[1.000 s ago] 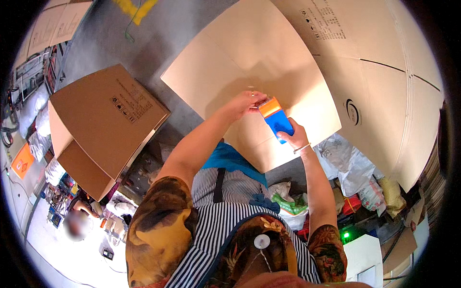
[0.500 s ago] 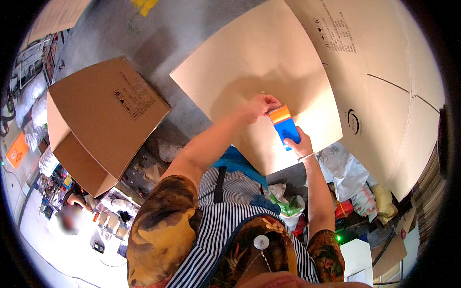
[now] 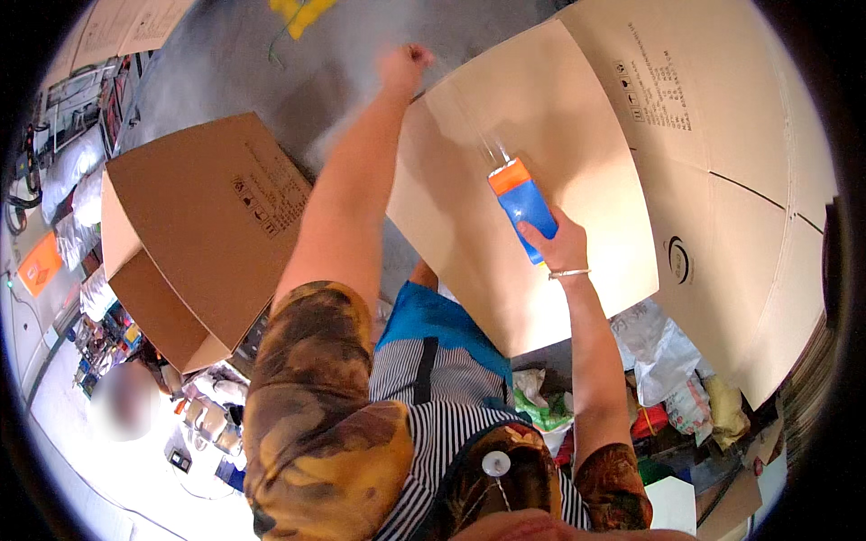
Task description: The person assembles several cardboard boxes using a tape dispenser and then places a thermos into a plastic bag.
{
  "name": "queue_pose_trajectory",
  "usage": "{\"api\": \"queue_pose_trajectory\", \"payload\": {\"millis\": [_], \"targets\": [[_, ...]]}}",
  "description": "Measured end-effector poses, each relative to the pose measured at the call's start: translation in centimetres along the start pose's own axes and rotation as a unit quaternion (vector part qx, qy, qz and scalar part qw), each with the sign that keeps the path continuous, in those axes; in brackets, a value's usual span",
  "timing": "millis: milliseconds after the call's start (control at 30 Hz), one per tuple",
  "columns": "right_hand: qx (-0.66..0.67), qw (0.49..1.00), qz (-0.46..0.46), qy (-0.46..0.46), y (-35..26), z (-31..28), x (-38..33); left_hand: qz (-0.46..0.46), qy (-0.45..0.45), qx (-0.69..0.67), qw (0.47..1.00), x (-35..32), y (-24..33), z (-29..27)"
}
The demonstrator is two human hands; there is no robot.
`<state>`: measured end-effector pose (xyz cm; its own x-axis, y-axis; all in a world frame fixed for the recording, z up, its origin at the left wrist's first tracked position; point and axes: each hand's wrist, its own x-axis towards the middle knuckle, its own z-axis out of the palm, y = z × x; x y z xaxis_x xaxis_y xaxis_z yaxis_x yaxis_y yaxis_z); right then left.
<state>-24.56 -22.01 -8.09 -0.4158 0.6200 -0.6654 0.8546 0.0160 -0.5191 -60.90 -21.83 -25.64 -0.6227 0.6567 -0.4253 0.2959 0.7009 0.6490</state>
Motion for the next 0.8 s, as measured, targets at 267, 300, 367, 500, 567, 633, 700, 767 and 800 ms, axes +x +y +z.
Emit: {"api": "queue_pose_trajectory", "payload": {"millis": [267, 300, 367, 500, 567, 633, 700, 767, 800], "targets": [[0.082, 0.996, -0.022, 0.003, 2.3, 1.2, 0.6, 0.150, 0.218, 0.483, 0.835, -2.1, 3.3, -2.1], [0.084, 0.996, -0.025, 0.009, 2.5, 1.1, 0.7, 0.112, 0.159, 0.389, 0.901, -2.2, 5.2, -1.5], [0.066, 0.998, -0.024, 0.002, 2.4, 0.7, 0.8, 0.110, 0.148, 0.311, 0.932, -4.6, 8.2, 0.9], [0.050, 0.997, -0.015, -0.063, 1.9, -2.0, -1.1, 0.123, 0.179, 0.266, 0.939, -9.4, 7.2, 5.8], [0.080, 0.994, -0.034, -0.062, 4.5, -3.0, -4.5, 0.129, 0.173, 0.268, 0.939, -8.8, 6.4, 6.4], [0.108, 0.991, -0.037, -0.066, 12.2, -3.4, -9.3, 0.147, 0.190, 0.320, 0.917, -8.0, 4.5, 6.3], [0.140, 0.989, 0.022, -0.041, 19.8, -4.5, -16.2, 0.157, 0.195, 0.336, 0.908, -7.8, 4.4, 7.0], [0.031, 0.991, 0.125, -0.042, 27.1, -5.9, -24.1, 0.259, 0.205, 0.365, 0.871, -8.4, 5.0, 6.8], [-0.010, 0.984, 0.171, -0.047, 31.1, -6.3, -28.0, 0.286, 0.201, 0.384, 0.854, -8.3, 5.2, 6.4]]}}
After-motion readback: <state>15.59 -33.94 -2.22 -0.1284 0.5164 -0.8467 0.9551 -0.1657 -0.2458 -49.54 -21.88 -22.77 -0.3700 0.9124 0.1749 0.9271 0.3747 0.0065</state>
